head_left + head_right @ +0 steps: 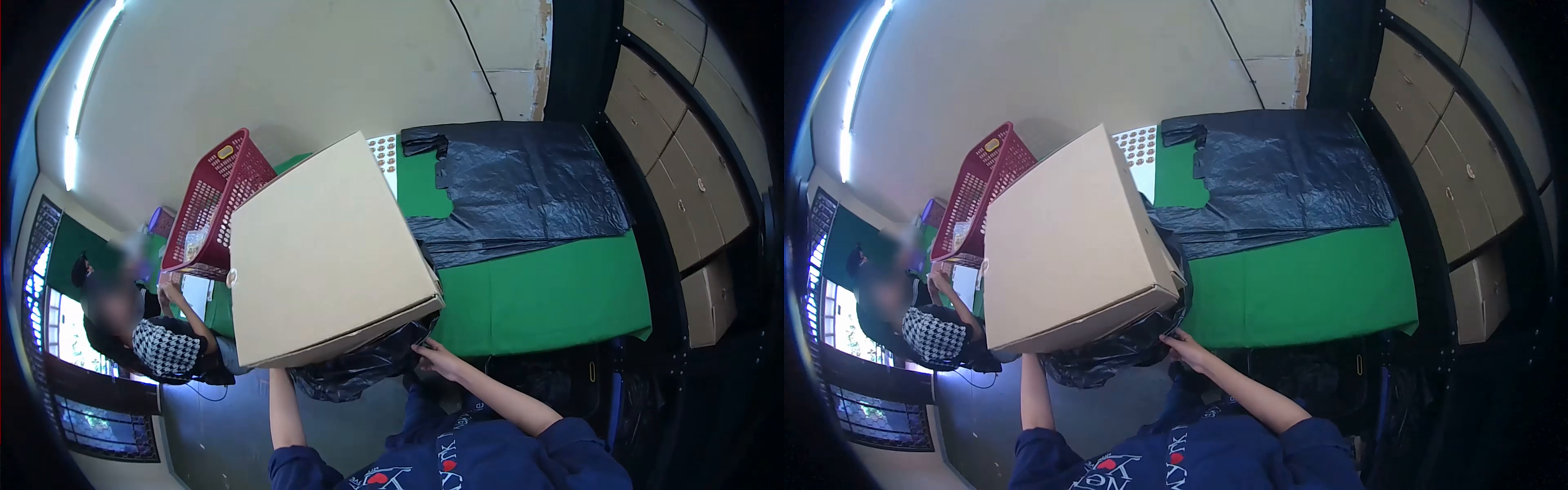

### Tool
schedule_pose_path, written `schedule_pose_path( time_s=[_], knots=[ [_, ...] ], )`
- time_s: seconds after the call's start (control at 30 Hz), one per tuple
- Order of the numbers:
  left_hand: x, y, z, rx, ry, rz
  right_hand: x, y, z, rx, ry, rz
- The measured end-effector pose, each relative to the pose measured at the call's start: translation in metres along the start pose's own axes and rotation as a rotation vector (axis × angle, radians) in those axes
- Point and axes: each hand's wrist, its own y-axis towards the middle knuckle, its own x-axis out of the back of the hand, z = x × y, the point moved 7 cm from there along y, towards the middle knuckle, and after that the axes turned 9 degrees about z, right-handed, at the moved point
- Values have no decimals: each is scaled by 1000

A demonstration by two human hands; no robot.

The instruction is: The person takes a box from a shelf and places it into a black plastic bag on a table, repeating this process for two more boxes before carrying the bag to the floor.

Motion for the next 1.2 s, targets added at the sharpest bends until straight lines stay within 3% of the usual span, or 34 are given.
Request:
schedule_pose_path(
  time_s=[0.2,0.27,0.4,0.47,0.57,0.67,0.73,0.8,0.87,0.93,1.03,1.13,1.17,1.2],
  knots=[
    [-5,27,-5,-32,8,-30,34,16,-6,78,427,6],
    [-2,19,-8,-55,6,-51,57,22,-6,45,441,-43],
    [19,-76,-1,-183,-195,-150,73,33,-5,-28,567,-113],
    [87,-100,95,-183,-162,-267,74,43,-8,-71,539,-151],
    [15,-194,151,333,-231,-174,92,108,-46,-68,966,802],
    [-86,-241,145,547,-181,82,126,129,-60,-95,526,-163],
    [-139,-245,122,466,48,377,111,118,-49,-117,462,-153],
    [-197,-247,80,20,327,728,92,98,-22,-34,344,-166],
    [-263,-260,16,-425,730,852,68,60,9,131,169,-208],
    [-314,-277,-25,-878,1011,827,61,45,13,186,135,-210],
    [-345,-262,4,-955,1182,936,59,42,14,204,167,-182],
    [-335,-221,55,-932,1455,901,68,53,8,195,226,-147],
    [-328,-217,73,-1141,1793,824,73,57,5,197,236,-136],
    [-325,-214,77,-1143,1852,810,78,60,1,203,243,-128]
  ],
)
